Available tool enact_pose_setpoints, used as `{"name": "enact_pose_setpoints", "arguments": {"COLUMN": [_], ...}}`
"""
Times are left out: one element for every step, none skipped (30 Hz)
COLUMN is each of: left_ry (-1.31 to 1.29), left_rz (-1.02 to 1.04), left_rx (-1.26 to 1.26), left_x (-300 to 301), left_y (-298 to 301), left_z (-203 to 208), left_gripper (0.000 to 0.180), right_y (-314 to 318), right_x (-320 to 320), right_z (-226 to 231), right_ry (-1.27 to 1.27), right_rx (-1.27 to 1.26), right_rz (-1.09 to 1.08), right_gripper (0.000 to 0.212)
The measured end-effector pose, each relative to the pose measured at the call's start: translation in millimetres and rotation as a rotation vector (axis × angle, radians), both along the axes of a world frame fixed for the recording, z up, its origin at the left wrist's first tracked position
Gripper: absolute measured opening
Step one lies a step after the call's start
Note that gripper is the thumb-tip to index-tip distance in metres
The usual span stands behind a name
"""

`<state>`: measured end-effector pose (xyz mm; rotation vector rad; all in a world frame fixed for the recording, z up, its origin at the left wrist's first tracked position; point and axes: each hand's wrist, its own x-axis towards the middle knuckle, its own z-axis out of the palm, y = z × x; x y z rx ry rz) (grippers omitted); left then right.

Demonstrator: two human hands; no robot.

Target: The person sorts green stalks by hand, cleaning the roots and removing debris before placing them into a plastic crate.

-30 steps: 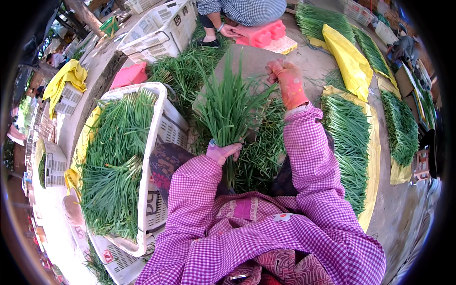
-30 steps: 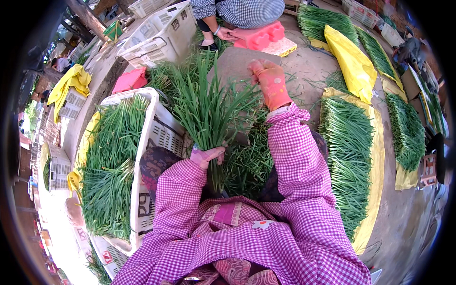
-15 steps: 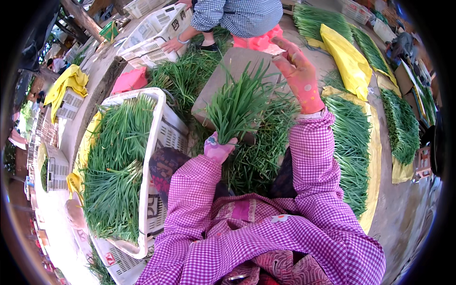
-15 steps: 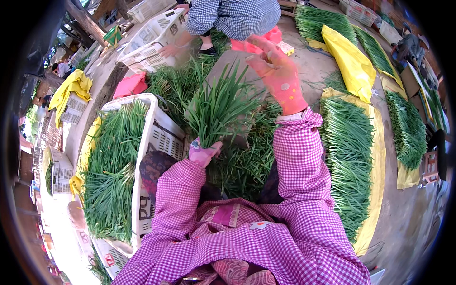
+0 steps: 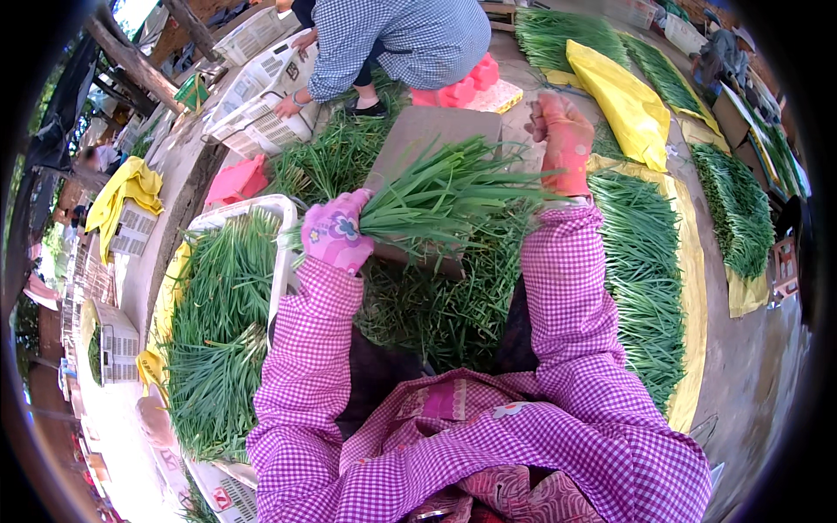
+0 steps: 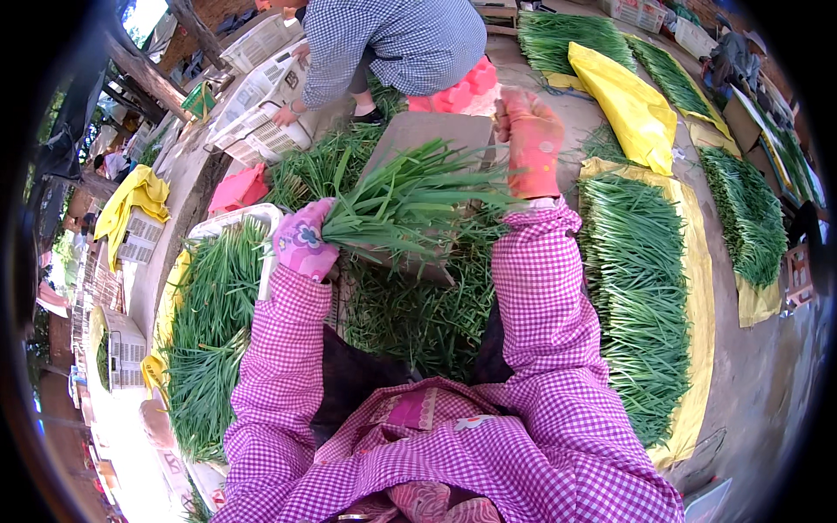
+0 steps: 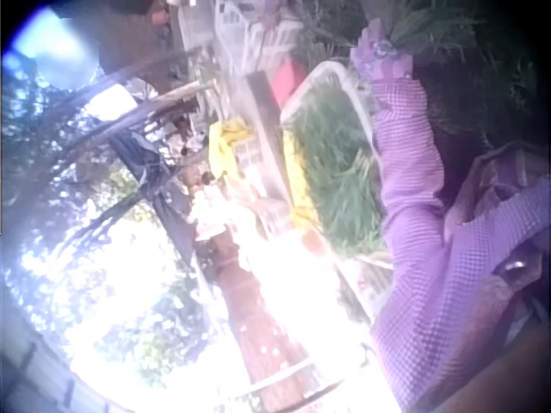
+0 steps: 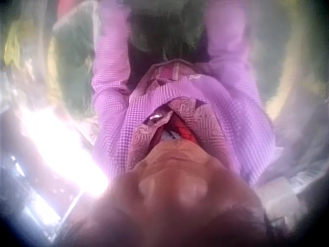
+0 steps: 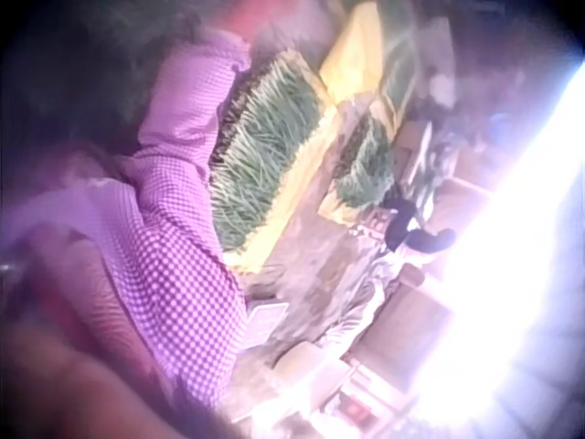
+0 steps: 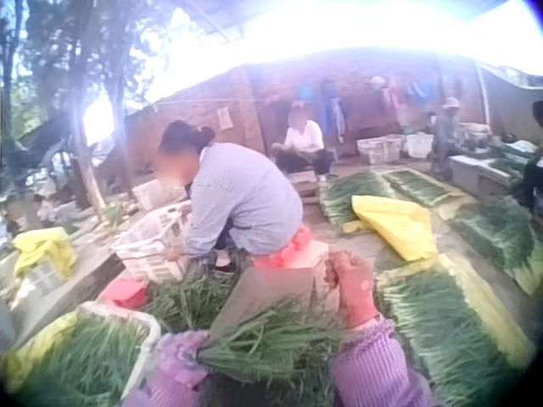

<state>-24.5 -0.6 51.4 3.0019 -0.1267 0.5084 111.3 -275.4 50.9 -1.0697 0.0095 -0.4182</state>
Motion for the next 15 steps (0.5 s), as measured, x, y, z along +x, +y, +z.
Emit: {"name": "enact_pose_setpoints", "arguments": {"left_ry": [0.024,-0.005,0.002,0.006,-0.033,-0.073,-0.112,-0.131,-0.152,-0.169,-0.174,-0.185,-0.197,-0.209,-0.176], "left_rz": [0.007,0.029,0.049,0.079,0.089,0.106,0.124,0.134,0.138,0.146,0.163,0.160,0.157,0.156,0.178], "left_rx": [0.085,0.163,0.252,0.341,0.389,0.440,0.491,0.518,0.540,0.564,0.564,0.552,0.541,0.531,0.543], "left_x": [2,-1,0,0,1,0,-2,-1,2,4,6,5,4,3,3], "left_y": [10,17,22,29,37,47,57,67,74,83,93,100,106,112,112], "left_z": [6,13,20,25,25,26,26,25,23,20,14,8,2,-3,-8], "left_gripper": [0.053,0.056,0.055,0.055,0.054,0.054,0.053,0.052,0.052,0.052,0.055,0.056,0.056,0.057,0.058], "right_y": [-11,-17,-27,-30,-27,-19,-10,-4,-3,3,11,17,23,31,40], "right_x": [1,1,-1,-1,-3,-7,-12,-15,-13,-17,-23,-26,-24,-25,-29], "right_z": [3,5,7,9,9,10,11,11,8,9,10,11,6,3,-1], "right_ry": [0.006,-0.007,-0.019,-0.034,-0.056,-0.064,-0.072,-0.080,-0.056,-0.055,-0.055,-0.055,-0.130,-0.158,-0.183], "right_rx": [0.066,0.046,0.020,-0.006,0.001,-0.057,-0.115,-0.173,-0.256,-0.371,-0.487,-0.604,-0.683,-0.699,-0.716], "right_rz": [-0.046,-0.040,-0.046,-0.041,0.017,0.099,0.181,0.263,0.371,0.422,0.472,0.521,0.606,0.675,0.740], "right_gripper": [0.020,0.020,0.019,0.019,0.022,0.023,0.025,0.026,0.031,0.031,0.032,0.032,0.032,0.032,0.032]}}
